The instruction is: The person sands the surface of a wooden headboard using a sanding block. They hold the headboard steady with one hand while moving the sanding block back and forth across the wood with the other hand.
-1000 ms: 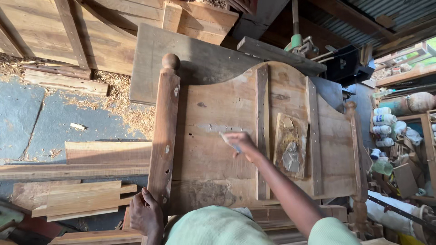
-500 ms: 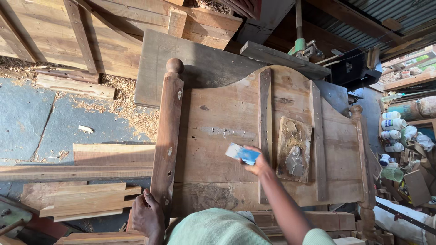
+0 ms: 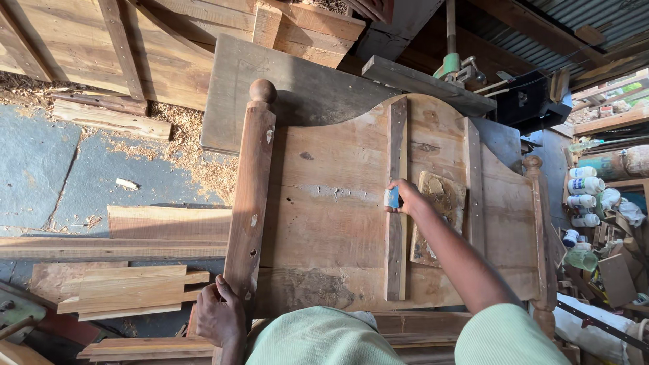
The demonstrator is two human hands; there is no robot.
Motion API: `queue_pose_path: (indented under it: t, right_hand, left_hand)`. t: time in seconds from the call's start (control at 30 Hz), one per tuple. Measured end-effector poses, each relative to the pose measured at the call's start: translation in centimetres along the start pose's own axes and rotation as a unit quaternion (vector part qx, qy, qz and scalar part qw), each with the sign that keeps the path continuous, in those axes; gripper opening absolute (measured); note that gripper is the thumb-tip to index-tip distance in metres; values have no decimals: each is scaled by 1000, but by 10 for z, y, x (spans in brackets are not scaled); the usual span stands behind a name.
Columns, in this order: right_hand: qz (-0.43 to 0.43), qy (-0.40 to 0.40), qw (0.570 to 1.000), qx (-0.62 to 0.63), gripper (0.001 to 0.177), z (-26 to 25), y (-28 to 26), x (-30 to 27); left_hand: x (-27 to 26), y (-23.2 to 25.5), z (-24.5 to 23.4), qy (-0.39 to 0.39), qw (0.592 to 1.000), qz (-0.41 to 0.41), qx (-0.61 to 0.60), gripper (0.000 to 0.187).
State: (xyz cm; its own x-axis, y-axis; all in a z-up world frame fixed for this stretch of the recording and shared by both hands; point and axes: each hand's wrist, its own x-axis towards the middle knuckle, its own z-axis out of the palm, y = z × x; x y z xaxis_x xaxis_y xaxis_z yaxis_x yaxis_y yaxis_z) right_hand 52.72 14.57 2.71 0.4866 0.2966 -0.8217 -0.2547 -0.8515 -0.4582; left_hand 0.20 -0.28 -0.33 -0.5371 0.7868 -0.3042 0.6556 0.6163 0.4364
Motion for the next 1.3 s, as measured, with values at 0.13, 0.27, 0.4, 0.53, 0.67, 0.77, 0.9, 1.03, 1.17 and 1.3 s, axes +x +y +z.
queue_pose_path:
  t: [0.13,0.27,0.4,0.53,0.67,0.77,0.9,1.03,1.17,1.3]
  right_hand:
    - [-3,48,999,0,22,10,2,3]
    - [-3,56,998,-41,22,19,1,5]
    - [-25,62,996,-54,23,47,5,6]
    - [-10,20,999,-25,22,86,-1,-11]
    - [-31,17,999,-22,20,142,-5,-35]
    - [-52,27,997,-43,20,180,-7,-51]
    - [-38,16,997,-63,19,221,-16,-69]
    - [-62,15,995,-81,19,253,-12,-85]
    - [-78,-57,992,-84,20,263,-12,-102]
    - [-73,-147,982,-93,26,241,-20,-128]
  left_hand:
    - [-2,2,-2,7,1000,-2,-9,51]
    - [1,8,-5,3,1000,-3,21,52]
    - [-1,8,-7,6,1000,5,7,48]
    - [1,16,-11,12,1000,12,-3,46]
    - [-1,14,-15,9,1000,9,-5,43]
    - [0,14,-14,29,999,13,-19,41]
    - [1,13,-11,47,998,26,-30,38]
    - [1,7,-9,44,998,19,-39,37]
    - [2,7,-11,9,1000,6,-12,37]
    - [-2,8,-19,-22,1000,-9,-9,41]
